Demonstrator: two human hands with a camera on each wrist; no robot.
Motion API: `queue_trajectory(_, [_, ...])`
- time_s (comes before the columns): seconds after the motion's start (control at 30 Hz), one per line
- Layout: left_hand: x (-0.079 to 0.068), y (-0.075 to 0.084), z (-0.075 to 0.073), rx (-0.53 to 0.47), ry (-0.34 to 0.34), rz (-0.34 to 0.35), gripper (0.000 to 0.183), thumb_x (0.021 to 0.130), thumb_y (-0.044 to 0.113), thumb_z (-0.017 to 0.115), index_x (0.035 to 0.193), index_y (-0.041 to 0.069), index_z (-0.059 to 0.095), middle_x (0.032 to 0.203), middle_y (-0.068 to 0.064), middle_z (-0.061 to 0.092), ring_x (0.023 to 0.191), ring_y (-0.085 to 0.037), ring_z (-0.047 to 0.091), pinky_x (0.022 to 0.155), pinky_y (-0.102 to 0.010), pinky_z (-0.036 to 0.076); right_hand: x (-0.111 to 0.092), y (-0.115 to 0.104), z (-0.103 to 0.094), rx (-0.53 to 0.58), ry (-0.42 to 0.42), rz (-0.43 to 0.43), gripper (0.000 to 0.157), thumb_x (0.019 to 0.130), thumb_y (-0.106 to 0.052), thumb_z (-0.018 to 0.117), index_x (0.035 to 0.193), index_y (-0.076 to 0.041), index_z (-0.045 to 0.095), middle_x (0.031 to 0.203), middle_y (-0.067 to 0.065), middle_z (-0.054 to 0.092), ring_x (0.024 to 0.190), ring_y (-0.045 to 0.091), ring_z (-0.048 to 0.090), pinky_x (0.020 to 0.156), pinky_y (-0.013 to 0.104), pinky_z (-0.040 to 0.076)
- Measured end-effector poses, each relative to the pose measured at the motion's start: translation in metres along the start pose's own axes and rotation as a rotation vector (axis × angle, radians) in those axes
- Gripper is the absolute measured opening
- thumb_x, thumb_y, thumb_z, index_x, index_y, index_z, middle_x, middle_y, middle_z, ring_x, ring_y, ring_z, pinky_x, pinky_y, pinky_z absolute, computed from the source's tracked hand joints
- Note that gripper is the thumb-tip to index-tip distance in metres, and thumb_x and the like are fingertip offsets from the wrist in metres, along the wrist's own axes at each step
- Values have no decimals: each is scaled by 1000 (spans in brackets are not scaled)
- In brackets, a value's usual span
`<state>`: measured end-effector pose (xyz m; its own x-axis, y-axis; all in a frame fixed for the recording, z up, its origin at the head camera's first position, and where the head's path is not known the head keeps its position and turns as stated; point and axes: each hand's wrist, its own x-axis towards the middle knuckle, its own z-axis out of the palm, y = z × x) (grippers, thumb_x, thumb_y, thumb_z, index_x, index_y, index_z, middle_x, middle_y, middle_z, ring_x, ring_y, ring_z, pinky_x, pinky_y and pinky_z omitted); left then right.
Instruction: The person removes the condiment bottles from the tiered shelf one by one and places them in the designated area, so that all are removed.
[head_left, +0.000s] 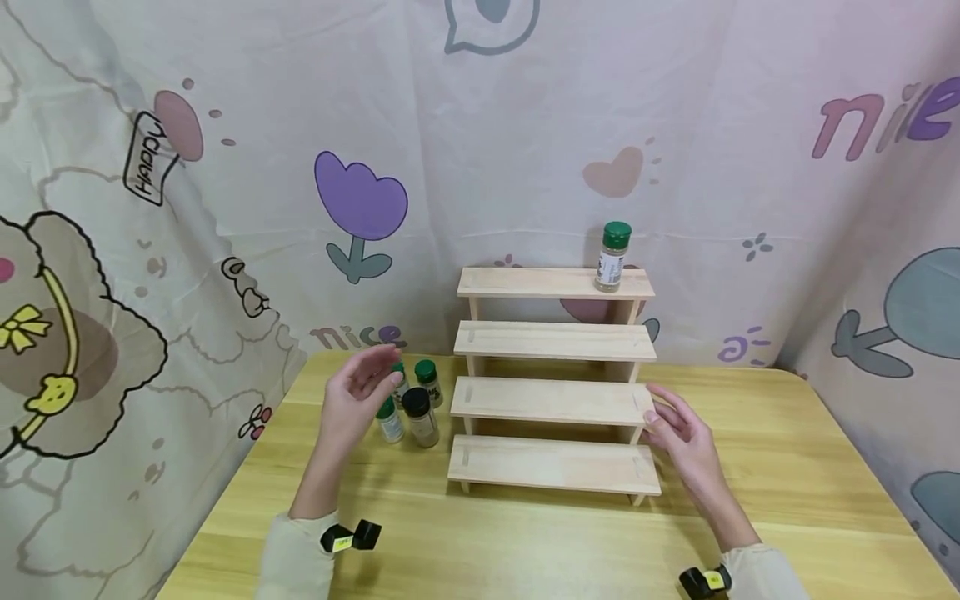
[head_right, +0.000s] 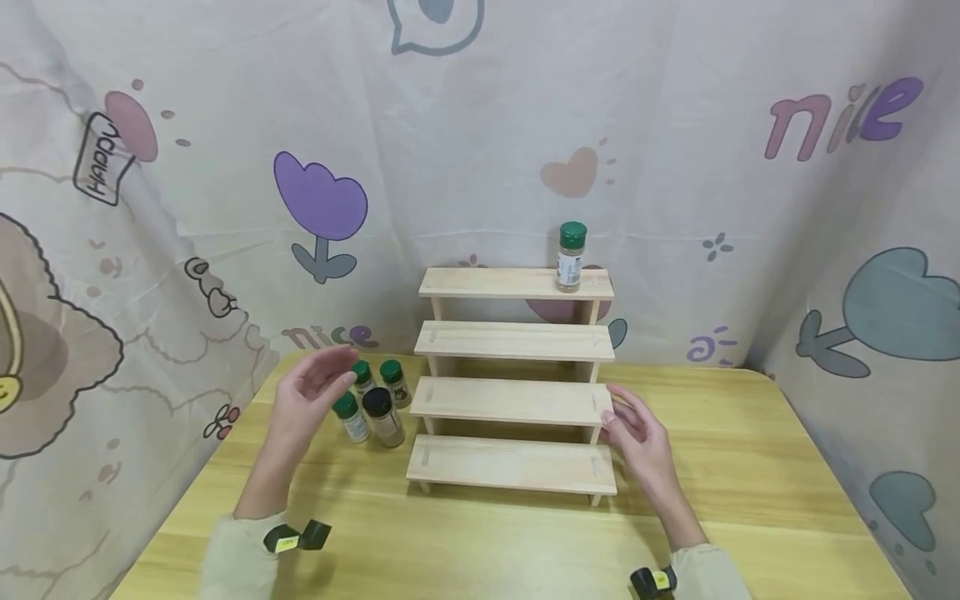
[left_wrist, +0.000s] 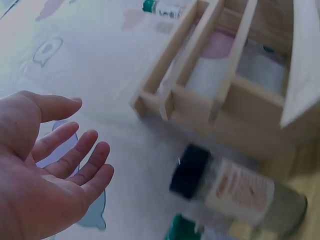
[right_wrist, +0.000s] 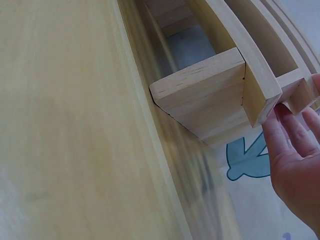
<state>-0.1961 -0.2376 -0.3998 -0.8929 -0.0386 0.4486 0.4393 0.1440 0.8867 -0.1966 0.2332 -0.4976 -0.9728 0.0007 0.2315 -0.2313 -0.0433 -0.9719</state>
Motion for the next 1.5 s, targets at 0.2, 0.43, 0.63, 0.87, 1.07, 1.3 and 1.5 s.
queue_trajectory(0.2, [11, 10, 22, -51, -57, 37, 39, 94, -7, 69, 132, -8, 58, 131, -26, 61, 123, -29, 62, 106, -36, 48, 0, 2, 1, -2, -4, -10, 53, 105, -11, 60, 153, 1, 42, 128, -6, 66, 110, 9, 68, 87, 33, 59])
queue_trajectory(0.43, [22, 21, 53, -93, -122, 54, 37, 95, -5, 69, 131, -6, 60, 131, -22, 62, 124, -34, 60, 109, -44, 46, 0, 3, 1, 14, 7, -19, 52, 104, -9, 60, 152, 1, 43, 127, -7, 67, 110, 10, 68, 86, 32, 59])
queue_trajectory(0.63, [31, 29, 74, -88, -168, 86, 35, 97, -1, 68, 131, -4, 60, 131, -19, 64, 125, -34, 60, 110, -42, 46, -1, 3, 1, 23, 5, -25, 52, 104, -9, 60, 152, 2, 43, 127, -7, 68, 110, 9, 68, 87, 31, 59])
queue_trajectory(0.87, [43, 32, 95, -121, -212, 84, 35, 98, 0, 67, 132, -2, 61, 130, -19, 63, 124, -34, 60, 108, -38, 48, -3, 3, 2, 17, 13, -26, 51, 105, -9, 60, 152, 1, 43, 125, -8, 68, 109, 9, 69, 87, 31, 59])
queue_trajectory(1.07, [55, 37, 114, -135, -232, 76, 34, 99, 5, 68, 132, 0, 61, 129, -19, 64, 121, -31, 62, 105, -35, 51, -3, 3, -1, 22, 13, -27, 51, 104, -8, 59, 152, 1, 43, 125, -9, 68, 109, 9, 69, 86, 31, 59])
queue_trajectory(1.3, [71, 46, 132, -137, -235, 80, 34, 99, 7, 68, 132, 1, 62, 127, -17, 66, 119, -26, 64, 103, -33, 52, -2, 2, -2, 65, -4, -62, 50, 104, -4, 58, 151, 5, 42, 127, -6, 68, 110, 11, 69, 85, 32, 60])
queue_trajectory(1.5, [86, 56, 151, -112, -238, 116, 33, 99, 9, 69, 131, 1, 63, 125, -15, 68, 119, -24, 65, 105, -35, 51, -2, 4, -1, 70, -16, -60, 50, 104, -4, 58, 152, 4, 42, 128, -6, 68, 110, 11, 69, 86, 32, 59])
